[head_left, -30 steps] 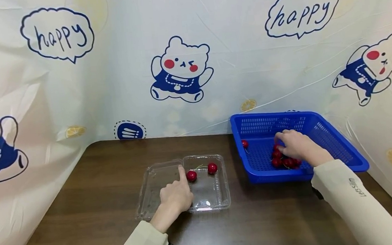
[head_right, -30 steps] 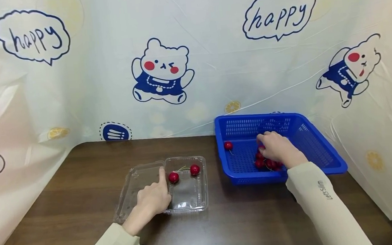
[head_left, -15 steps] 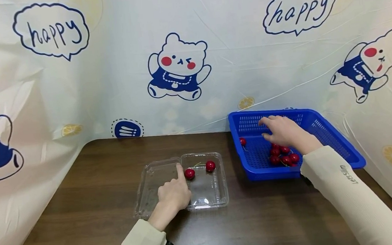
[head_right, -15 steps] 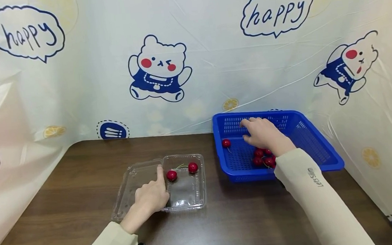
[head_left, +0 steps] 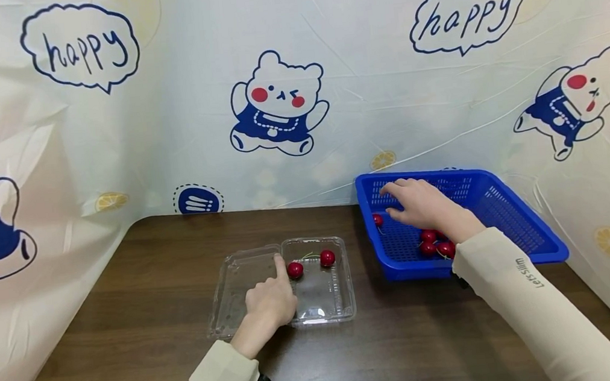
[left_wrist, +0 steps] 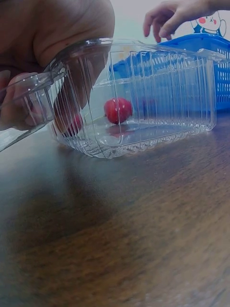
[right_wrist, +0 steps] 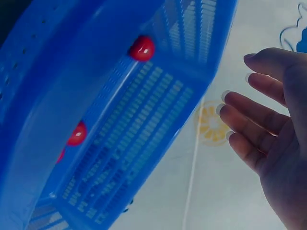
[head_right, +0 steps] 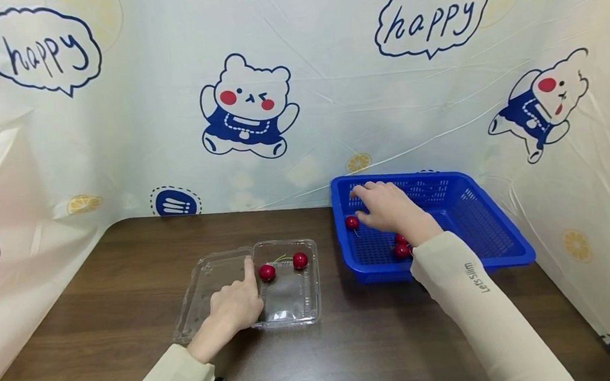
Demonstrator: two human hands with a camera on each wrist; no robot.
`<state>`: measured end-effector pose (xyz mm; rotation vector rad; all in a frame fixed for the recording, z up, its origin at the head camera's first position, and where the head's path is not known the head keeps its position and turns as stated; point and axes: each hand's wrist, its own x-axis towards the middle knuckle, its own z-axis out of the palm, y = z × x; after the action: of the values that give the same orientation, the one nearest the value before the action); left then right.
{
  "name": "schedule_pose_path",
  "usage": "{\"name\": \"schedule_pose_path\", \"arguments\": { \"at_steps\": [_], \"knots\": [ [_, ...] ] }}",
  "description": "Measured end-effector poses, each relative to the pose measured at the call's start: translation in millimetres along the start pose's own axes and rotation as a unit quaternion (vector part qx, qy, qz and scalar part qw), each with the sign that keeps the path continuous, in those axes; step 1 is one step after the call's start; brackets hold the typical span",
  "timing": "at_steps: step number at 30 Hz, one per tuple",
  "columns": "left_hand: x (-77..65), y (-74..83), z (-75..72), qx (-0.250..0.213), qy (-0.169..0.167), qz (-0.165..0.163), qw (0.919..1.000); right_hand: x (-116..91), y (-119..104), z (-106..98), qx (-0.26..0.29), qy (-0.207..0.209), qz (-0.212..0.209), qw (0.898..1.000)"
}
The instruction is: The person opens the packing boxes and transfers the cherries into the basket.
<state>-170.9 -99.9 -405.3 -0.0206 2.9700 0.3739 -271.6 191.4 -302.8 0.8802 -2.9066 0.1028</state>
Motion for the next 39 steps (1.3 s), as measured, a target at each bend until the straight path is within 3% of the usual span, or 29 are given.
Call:
{"name": "schedule_pose_path", "arguments": {
  "at_steps": [7, 15, 23, 39],
  "knots": [
    [1.7, 0.5, 1.2, 0.004, -0.001, 0.004, 1.0, 7, -18, -1, -0.017, 0.034, -0.037, 0.999],
    [1.5, 1.7, 0.6, 0.004, -0.006, 0.005, 1.0, 16, -38, -5, -0.029, 0.031, -0.061, 0.997],
    [0.1, 2.8, -2.2, 0.004, -0.014, 0.002, 0.9999, 29, -63, 0, -0.037, 0.007, -0.094, 0.995],
    [1.9, 0.5, -1.7, 0.0, -0.018, -0.003, 0.9998, 37, -100, 34, -0.038, -0.044, -0.152, 0.987]
  ]
}}
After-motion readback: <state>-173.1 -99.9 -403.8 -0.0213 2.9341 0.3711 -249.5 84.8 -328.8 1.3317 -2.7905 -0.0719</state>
